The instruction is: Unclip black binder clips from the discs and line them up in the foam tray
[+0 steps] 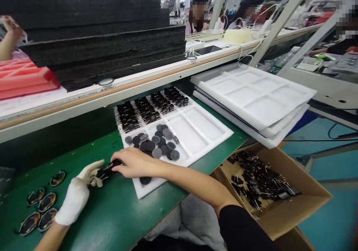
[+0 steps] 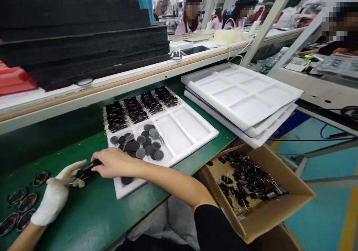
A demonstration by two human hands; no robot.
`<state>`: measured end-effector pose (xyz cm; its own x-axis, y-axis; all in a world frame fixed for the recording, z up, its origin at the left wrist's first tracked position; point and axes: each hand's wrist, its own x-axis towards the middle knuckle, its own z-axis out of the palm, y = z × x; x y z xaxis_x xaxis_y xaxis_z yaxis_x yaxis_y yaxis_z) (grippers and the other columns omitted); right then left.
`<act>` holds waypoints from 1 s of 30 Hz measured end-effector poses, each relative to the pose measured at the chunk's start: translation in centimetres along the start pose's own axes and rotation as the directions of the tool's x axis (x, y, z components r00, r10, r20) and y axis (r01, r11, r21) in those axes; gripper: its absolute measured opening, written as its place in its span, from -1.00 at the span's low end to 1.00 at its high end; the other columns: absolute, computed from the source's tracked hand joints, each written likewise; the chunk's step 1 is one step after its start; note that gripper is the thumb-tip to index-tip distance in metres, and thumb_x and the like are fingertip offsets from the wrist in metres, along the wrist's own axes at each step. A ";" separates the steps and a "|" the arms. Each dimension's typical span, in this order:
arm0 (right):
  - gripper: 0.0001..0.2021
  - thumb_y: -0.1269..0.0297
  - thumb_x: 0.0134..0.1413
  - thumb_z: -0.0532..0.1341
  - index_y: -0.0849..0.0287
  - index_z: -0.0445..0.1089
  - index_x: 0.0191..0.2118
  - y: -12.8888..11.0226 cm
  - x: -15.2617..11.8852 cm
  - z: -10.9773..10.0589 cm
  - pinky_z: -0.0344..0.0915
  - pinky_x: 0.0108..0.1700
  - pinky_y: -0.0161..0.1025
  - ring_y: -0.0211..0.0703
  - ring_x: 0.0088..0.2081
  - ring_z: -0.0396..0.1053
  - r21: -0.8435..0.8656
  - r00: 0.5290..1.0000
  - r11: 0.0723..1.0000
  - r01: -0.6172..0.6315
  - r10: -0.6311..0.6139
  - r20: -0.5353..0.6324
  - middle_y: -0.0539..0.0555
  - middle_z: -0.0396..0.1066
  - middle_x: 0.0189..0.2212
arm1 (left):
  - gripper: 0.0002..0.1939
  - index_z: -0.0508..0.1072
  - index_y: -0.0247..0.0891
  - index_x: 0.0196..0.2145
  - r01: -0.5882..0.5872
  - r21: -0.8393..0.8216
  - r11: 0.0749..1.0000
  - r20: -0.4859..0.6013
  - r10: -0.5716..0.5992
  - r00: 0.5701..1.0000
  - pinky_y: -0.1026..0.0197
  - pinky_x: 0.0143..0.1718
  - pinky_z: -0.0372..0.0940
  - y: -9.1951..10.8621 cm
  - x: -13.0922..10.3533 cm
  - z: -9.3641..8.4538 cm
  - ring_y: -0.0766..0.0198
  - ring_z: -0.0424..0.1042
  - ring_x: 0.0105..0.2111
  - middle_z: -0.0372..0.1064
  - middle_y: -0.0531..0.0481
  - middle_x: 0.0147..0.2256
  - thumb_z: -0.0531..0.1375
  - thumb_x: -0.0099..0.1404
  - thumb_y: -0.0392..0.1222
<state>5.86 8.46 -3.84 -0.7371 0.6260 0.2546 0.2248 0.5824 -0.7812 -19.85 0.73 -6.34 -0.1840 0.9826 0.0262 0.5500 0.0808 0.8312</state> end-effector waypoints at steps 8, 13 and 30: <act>-0.83 0.26 0.30 0.32 0.04 0.54 -0.02 11.2 -14.1 -21.5 0.07 0.41 0.16 0.12 0.30 0.20 -0.254 0.855 0.942 -0.217 0.058 -0.515 0.19 0.29 0.18 | -0.17 0.44 -0.28 0.16 -0.008 0.075 0.997 0.107 0.000 0.994 0.09 -0.27 0.36 1.0 0.4 0.1 0.13 0.47 -0.35 0.55 -0.15 -0.20 -0.05 0.38 0.50; -0.73 0.31 0.29 0.24 0.19 0.53 0.06 20.5 -16.5 -28.1 0.32 0.17 -0.05 0.04 0.12 0.30 -0.153 0.827 0.882 -0.446 0.341 -0.448 0.27 0.37 0.05 | -0.28 0.45 -0.24 0.16 -0.059 0.152 0.987 0.129 0.039 0.991 0.08 -0.27 0.37 0.8 0.8 0.1 0.13 0.48 -0.32 0.55 -0.13 -0.18 -0.08 0.46 0.39; -0.60 0.14 0.29 0.27 0.12 0.54 0.17 25.0 -15.3 -24.3 0.02 0.40 0.15 0.22 0.38 0.05 -0.202 0.806 0.868 -0.455 0.304 -0.508 0.32 0.14 0.31 | -0.30 0.47 -0.27 0.11 -0.047 0.236 0.971 0.110 0.021 0.994 0.11 -0.30 0.36 2.3 1.0 1.0 0.15 0.47 -0.34 0.52 -0.12 -0.21 -0.05 0.45 0.38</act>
<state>38.28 26.03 -13.45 -0.2016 0.9451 0.2573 0.6587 0.3252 -0.6785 -17.97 2.11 -4.97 -0.0817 0.9965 -0.0170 0.7349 0.0718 0.6744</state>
